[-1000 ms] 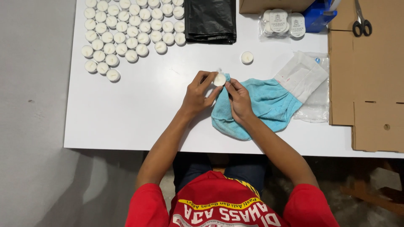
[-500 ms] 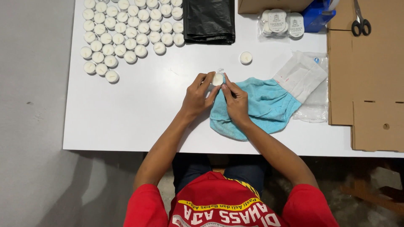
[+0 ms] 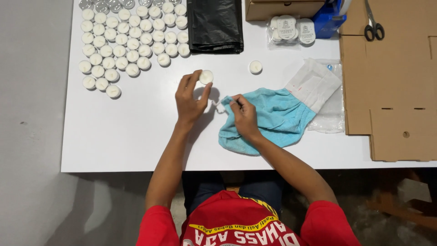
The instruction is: Cleaning individual candle bases with a cloth and placing them into a plastic bag for packaging.
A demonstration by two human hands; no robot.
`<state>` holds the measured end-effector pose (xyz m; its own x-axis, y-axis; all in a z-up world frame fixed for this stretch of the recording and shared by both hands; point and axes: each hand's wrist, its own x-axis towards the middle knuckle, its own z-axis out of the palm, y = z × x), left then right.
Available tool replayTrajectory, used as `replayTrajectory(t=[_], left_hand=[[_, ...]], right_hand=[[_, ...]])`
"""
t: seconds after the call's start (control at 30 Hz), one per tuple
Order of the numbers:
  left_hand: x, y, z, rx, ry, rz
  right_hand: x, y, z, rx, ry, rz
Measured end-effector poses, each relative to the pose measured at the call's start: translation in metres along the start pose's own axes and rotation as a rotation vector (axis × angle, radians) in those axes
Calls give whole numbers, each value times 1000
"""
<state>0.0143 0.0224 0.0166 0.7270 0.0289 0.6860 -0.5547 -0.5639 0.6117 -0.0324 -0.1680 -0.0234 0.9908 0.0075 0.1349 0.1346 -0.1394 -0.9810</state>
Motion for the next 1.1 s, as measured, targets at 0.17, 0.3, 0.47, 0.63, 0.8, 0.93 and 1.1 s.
replayTrajectory(t=[0.17,0.3,0.47,0.63,0.8,0.93,1.1], left_hand=[[2,-28,30,99,-107,-9],[10,-32,68,70,-282,-106],[23,-13,89,102,-376,-113],[27,-13,102,148,-390,-123],[22,-25,104,61,-323,-140],[8,-31,62,21,-225,-128],[-16,-18,-14,1,-131,-182]], right_hand=[[-4,-18,8,-174,-271,-247],[-8,-29,8,-197,-362,-385],[-7,-33,7,-182,-348,-397],[-8,-36,8,-153,-334,-397],[-9,-41,8,-131,-254,-353],[-11,-17,3,-120,-194,-272],[-10,-2,4,-70,-195,-221]])
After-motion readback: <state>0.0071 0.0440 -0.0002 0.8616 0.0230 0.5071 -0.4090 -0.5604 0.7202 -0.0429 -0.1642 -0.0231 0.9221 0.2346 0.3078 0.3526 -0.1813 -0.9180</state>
